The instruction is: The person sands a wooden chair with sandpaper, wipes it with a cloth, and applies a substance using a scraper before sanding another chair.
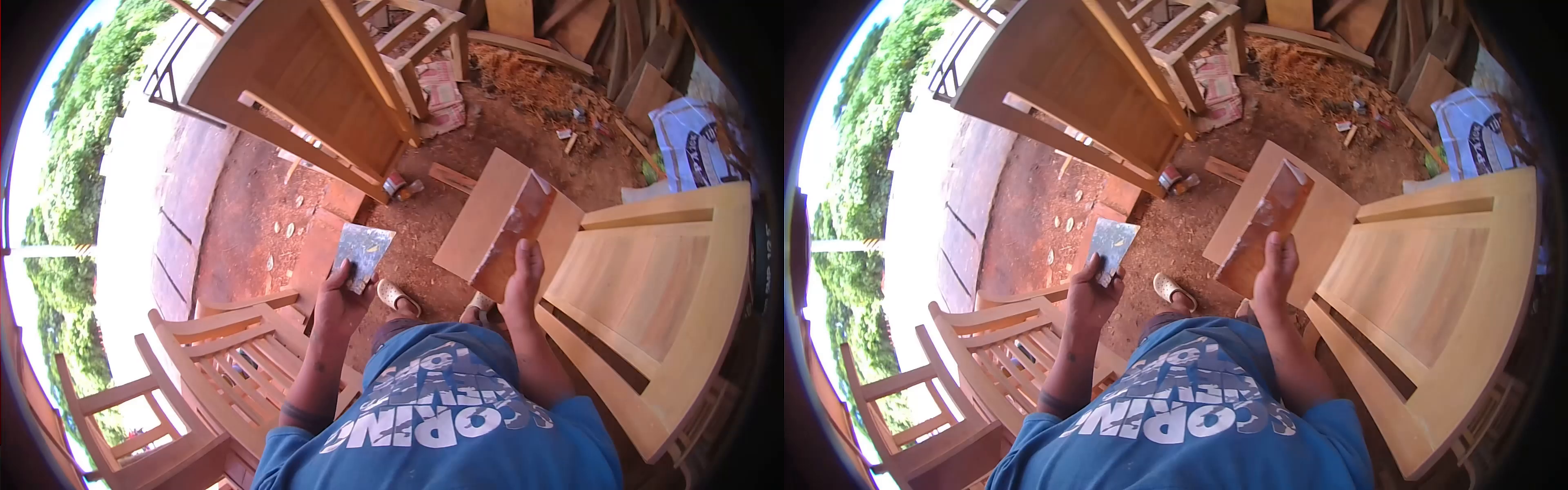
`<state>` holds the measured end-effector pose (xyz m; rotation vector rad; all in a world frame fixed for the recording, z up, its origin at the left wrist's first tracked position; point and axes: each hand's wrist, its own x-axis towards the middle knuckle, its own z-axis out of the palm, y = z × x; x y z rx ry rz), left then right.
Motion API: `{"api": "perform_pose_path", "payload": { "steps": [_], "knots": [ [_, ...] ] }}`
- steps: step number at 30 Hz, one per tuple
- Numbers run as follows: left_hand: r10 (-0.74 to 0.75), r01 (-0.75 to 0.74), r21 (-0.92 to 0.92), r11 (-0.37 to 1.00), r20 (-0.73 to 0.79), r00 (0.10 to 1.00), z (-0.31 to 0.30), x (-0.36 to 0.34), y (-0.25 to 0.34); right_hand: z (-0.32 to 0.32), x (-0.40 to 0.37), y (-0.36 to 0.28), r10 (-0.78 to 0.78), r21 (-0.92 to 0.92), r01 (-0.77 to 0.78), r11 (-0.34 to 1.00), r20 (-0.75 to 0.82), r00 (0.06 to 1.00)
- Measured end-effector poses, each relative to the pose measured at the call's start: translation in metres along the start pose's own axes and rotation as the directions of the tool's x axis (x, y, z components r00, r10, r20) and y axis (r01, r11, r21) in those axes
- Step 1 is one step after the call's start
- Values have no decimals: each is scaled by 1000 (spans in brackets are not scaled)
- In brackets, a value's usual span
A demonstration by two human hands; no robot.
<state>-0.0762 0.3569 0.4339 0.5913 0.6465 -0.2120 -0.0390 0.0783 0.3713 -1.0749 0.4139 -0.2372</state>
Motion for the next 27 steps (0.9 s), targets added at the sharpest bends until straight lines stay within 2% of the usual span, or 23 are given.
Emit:
{"api": "perform_pose_path", "payload": {
  "steps": [1, 4, 8, 13, 16, 18, 21, 22, 25, 27],
  "knots": [
    [1, 13, -143, 990, 100, 995, -7, 5, 12, 9, -5, -5, 36, 17, -36, 999, -25, 999],
    [15, 53, -373, 926, 177, 984, -15, 21, 41, 45, -21, -5, 70, 37, -68, 997, -61, 996],
    [88, 37, -523, 851, 213, 973, -38, 29, 90, 87, -41, 36, 6, -167, 9, 986, 87, 996],
    [150, -65, -606, 793, 90, 985, -85, 31, 164, 199, -80, 57, -15, -316, 121, 941, 317, 948],
    [177, -103, -674, 732, 43, 983, -119, 33, 206, 249, -94, 83, 69, -386, 119, 915, 440, 895],
    [207, -123, -684, 720, 43, 977, -136, 34, 232, 281, -102, 101, 59, -396, 156, 905, 480, 876],
    [269, -181, -663, 726, 31, 963, -159, 31, 267, 339, -129, 106, 152, -381, 67, 922, 515, 843],
    [293, -200, -651, 732, 36, 955, -164, 31, 280, 336, -128, 122, 202, -400, 45, 915, 553, 808],
    [348, -343, -520, 782, -92, 933, -180, 30, 307, 363, -133, 133, 233, -393, 56, 918, 648, 725],
    [393, -402, -473, 784, -124, 911, -194, 33, 319, 375, -127, 143, 285, -418, 20, 908, 652, 703]
  ]
}}
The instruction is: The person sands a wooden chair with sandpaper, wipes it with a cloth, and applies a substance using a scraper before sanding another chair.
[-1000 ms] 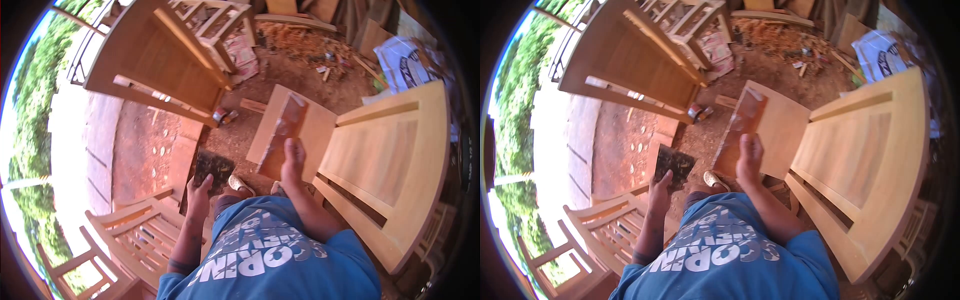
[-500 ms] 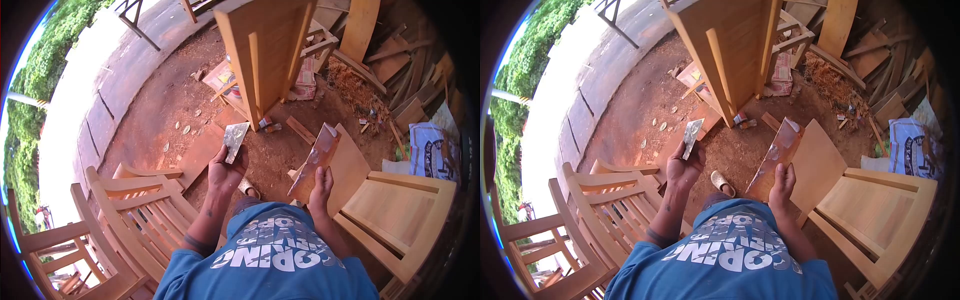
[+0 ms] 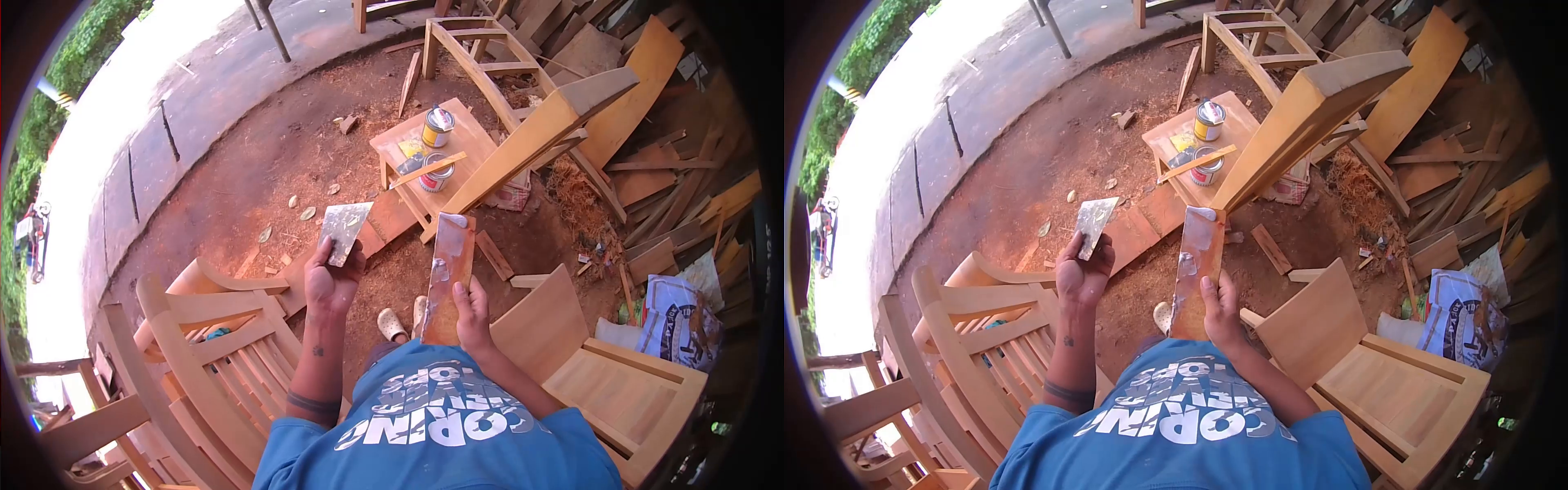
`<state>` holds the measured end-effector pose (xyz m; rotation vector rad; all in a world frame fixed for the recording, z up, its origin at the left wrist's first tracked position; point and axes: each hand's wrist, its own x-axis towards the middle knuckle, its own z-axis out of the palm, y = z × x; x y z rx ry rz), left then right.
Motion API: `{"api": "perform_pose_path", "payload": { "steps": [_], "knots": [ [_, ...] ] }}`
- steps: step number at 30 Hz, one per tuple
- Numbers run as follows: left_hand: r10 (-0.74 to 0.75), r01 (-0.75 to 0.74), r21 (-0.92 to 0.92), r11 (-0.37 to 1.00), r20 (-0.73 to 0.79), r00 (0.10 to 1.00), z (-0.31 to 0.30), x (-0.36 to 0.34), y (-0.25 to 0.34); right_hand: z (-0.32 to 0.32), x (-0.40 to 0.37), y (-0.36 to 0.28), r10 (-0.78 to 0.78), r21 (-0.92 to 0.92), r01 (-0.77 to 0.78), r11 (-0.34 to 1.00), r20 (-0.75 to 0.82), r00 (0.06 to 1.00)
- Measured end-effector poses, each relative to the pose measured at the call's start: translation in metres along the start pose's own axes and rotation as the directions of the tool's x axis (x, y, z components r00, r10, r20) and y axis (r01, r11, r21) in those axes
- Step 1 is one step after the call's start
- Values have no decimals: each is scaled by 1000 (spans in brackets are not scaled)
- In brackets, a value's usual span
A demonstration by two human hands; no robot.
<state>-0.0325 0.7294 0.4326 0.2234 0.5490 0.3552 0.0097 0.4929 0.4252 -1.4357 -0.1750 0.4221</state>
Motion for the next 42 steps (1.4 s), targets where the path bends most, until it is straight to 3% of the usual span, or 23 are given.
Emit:
{"api": "perform_pose_path", "payload": {
  "steps": [9, 11, 13, 16, 22, 30, 31, 33, 37, 40, 42],
  "knots": [
    [52, -30, 118, 993, -188, 981, -15, 45, 42, 42, 105, 22, 176, 194, -176, 965, 17, 984],
    [39, -10, 143, 990, -205, 978, -9, 66, 50, 43, 140, 35, 152, 193, -157, 968, 45, 987],
    [23, 21, 201, 979, -214, 976, 12, 92, 58, 47, 178, 41, 143, 260, -139, 955, 4, 990],
    [-18, 84, 306, 948, -213, 977, 49, 122, 68, 52, 223, 20, 153, 217, -138, 966, -51, 987],
    [-29, 98, 406, 908, -173, 984, 118, 164, 85, 51, 292, 1, 63, 311, -50, 949, -32, 997],
    [-71, 149, 397, 906, -204, 976, 119, 218, 87, 52, 325, 3, 85, 208, -63, 976, -97, 992],
    [-87, 166, 401, 901, -207, 974, 115, 229, 87, 58, 329, -2, 102, 251, -64, 966, -140, 985],
    [-145, 221, 391, 893, -214, 966, 124, 248, 86, 61, 342, -4, 57, 168, -21, 986, -209, 976],
    [-223, 315, 478, 820, -240, 945, 129, 300, 107, 66, 378, 0, 12, 0, -13, 1000, -296, 955],
    [-245, 355, 560, 748, -264, 933, 136, 354, 131, 80, 417, 10, -47, -38, 36, 999, -340, 939],
    [-295, 412, 594, 690, -290, 911, 132, 397, 155, 100, 442, 26, 16, 14, -11, 1000, -402, 916]
  ]
}}
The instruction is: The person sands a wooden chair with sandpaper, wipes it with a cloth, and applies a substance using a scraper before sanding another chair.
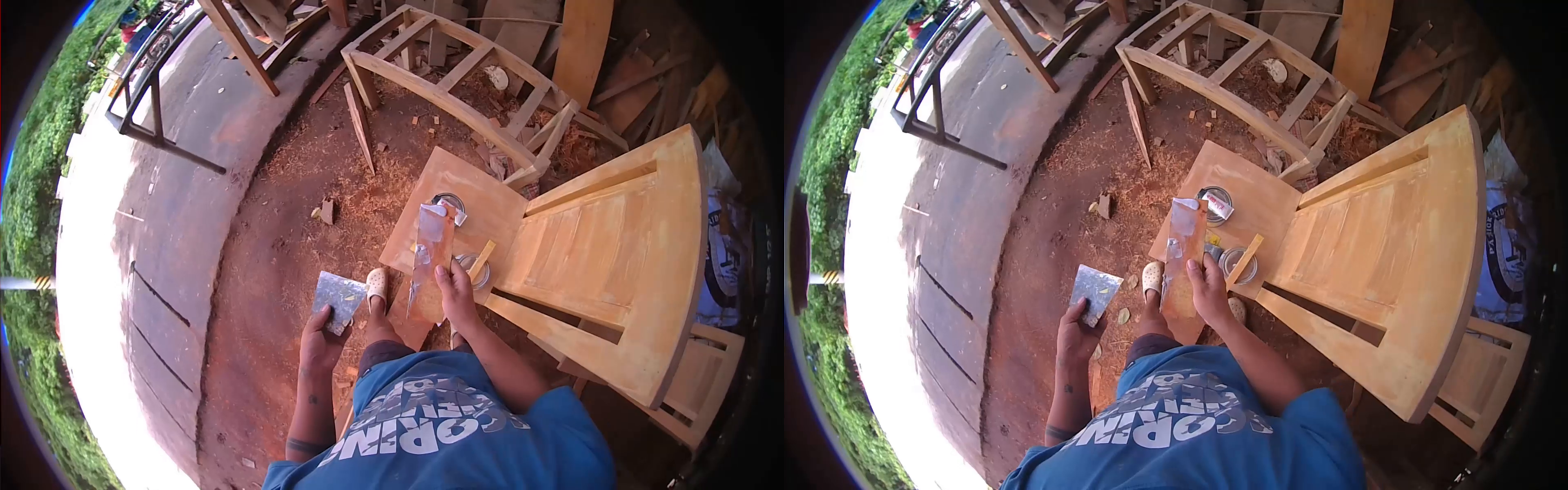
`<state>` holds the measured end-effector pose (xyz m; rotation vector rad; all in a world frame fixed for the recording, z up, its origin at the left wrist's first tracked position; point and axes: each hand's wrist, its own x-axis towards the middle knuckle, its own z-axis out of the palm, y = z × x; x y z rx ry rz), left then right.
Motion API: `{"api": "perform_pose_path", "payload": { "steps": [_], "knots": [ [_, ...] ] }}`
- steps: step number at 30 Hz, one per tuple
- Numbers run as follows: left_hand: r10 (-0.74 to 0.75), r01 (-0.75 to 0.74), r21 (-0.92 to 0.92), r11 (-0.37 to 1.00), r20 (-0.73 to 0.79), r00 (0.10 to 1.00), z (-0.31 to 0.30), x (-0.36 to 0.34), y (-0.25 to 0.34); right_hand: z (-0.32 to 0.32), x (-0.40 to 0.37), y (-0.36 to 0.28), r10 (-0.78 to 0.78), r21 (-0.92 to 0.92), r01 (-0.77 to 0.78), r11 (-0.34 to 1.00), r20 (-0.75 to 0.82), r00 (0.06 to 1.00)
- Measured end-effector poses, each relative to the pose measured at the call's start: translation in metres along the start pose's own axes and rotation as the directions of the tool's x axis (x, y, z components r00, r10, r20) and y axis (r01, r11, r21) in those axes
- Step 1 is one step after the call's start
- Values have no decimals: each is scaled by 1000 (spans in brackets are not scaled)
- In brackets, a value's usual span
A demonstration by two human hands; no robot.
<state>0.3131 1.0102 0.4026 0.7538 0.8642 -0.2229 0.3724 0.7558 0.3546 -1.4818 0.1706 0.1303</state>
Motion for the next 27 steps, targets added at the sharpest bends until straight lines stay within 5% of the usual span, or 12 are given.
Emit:
{"api": "perform_pose_path", "payload": {
  "steps": [4, 12, 13, 16, 17, 18, 20, 21, 24, 27],
  "knots": [
    [-67, 68, 55, 996, -15, 998, -35, 69, 62, 64, 24, 22, 174, 116, -158, 981, -146, 974],
    [-192, 188, 121, 975, 23, 981, -59, 129, 125, 147, 48, 13, 182, -10, -186, 983, -165, 969],
    [-181, 167, 184, 969, 58, 982, -56, 127, 131, 152, 51, 7, 146, -41, -156, 987, -181, 973],
    [138, -306, 589, 748, 313, 940, -33, 109, 150, 164, 57, -11, 56, -69, -74, 995, -224, 973],
    [186, -430, 649, 627, 411, 892, -20, 96, 160, 167, 56, -24, 34, -81, -58, 995, -264, 964],
    [218, -621, 715, 321, 582, 783, -8, 86, 173, 170, 56, -31, -22, -124, -19, 992, -320, 947],
    [93, -806, 488, -334, 868, 487, 19, 73, 194, 171, 60, -46, -152, -234, 54, 971, -424, 893],
    [-42, -824, 443, -352, 872, 487, 31, 65, 201, 171, 61, -59, -172, -268, 51, 962, -452, 875],
    [-302, -927, -12, -375, 947, 110, 56, 69, 209, 164, 58, -74, -197, -334, 10, 943, -532, 824],
    [-499, -916, -191, -353, 866, 12, 75, 66, 208, 160, 56, -83, -255, -334, 33, 942, -647, 718]
  ]
}}
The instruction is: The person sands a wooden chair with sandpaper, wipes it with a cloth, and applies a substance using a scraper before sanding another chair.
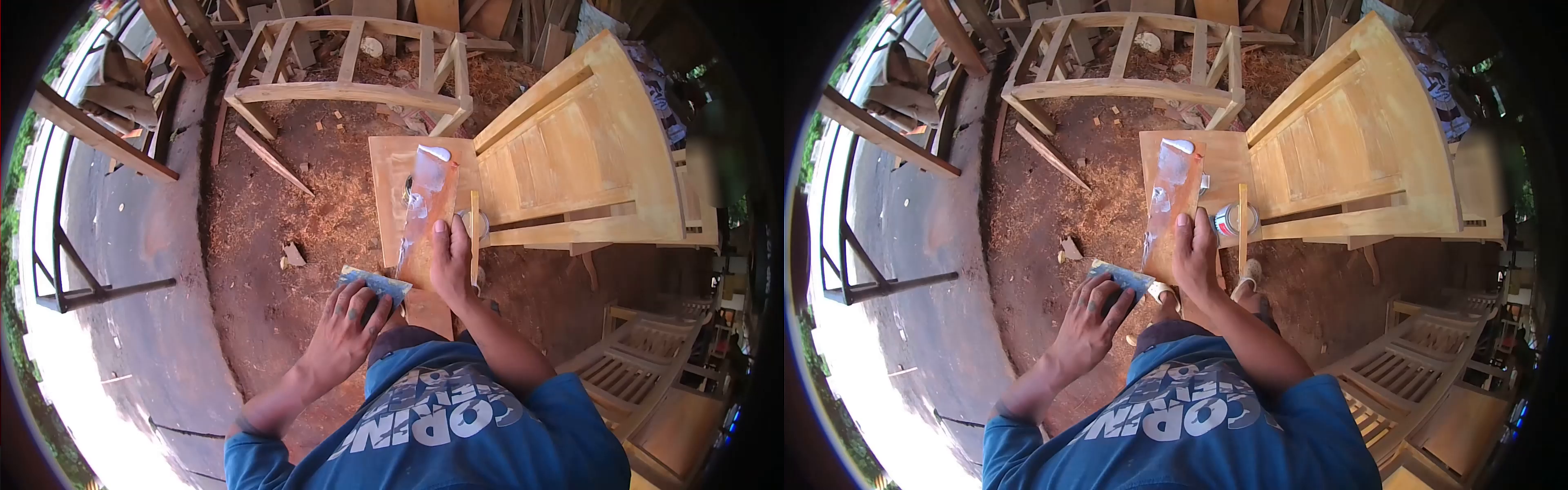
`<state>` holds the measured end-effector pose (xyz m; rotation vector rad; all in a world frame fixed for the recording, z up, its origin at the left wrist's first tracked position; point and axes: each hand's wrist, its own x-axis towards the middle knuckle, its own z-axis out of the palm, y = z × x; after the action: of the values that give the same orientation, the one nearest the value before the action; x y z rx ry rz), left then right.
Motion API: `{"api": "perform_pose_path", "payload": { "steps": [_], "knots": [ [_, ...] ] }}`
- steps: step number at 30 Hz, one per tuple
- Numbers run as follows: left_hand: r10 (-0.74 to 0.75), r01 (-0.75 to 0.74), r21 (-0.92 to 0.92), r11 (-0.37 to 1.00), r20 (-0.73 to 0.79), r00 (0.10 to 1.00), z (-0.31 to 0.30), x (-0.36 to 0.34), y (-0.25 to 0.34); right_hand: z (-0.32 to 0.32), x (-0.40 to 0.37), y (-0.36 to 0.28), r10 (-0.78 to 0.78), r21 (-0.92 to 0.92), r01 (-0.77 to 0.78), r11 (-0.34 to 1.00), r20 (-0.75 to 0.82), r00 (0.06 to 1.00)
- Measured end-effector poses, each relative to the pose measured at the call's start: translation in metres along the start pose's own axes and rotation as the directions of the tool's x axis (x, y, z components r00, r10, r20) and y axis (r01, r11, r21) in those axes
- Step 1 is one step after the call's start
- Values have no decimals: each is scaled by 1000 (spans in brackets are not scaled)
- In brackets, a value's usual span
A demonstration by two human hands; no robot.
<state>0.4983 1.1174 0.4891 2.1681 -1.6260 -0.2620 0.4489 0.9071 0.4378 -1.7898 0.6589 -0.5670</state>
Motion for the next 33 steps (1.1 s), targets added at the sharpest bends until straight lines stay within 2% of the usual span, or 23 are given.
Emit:
{"api": "perform_pose_path", "payload": {
  "steps": [2, 5, 9, 11, 15, 17, 20, 24, 27, 28, 31, 33],
  "knots": [
    [93, -98, 58, 993, 86, 992, -6, 10, 2, -3, -1, -2, 14, 44, -9, 999, -118, 993],
    [161, -173, 116, 978, 109, 981, -16, 19, 7, -15, -7, -17, 51, 81, -33, 996, -231, 972],
    [237, -238, 75, 968, 31, 971, -23, 26, 10, -25, -22, -20, 19, 56, 3, 998, -379, 925],
    [268, -273, 111, 956, 51, 962, -24, 25, 12, -26, -35, -17, -6, 26, 20, 999, -426, 905],
    [331, -344, 159, 925, 104, 938, -30, 8, 23, -28, -67, -36, 55, 34, -43, 998, -486, 872],
    [345, -362, 163, 918, 121, 931, -33, -10, 34, -23, -88, -34, 28, 157, 69, 985, -542, 840],
    [388, -411, 180, 894, 152, 909, -35, -41, 46, -21, -132, -34, 52, 145, 37, 989, -560, 827],
    [381, -431, 200, 880, 245, 892, -48, -93, 65, 4, -192, -48, 182, 335, 39, 941, -602, 778],
    [382, -455, 227, 861, 301, 874, -54, -124, 72, 16, -230, -60, 217, 222, -108, 969, -558, 801],
    [379, -454, 235, 860, 303, 874, -55, -133, 73, 21, -237, -61, 170, 254, -26, 967, -564, 808],
    [378, -453, 276, 847, 285, 881, -57, -153, 75, 28, -251, -76, 132, 254, 30, 967, -595, 793],
    [376, -446, 288, 847, 267, 887, -56, -163, 77, 33, -258, -74, 133, 265, 23, 964, -554, 822]
  ]
}}
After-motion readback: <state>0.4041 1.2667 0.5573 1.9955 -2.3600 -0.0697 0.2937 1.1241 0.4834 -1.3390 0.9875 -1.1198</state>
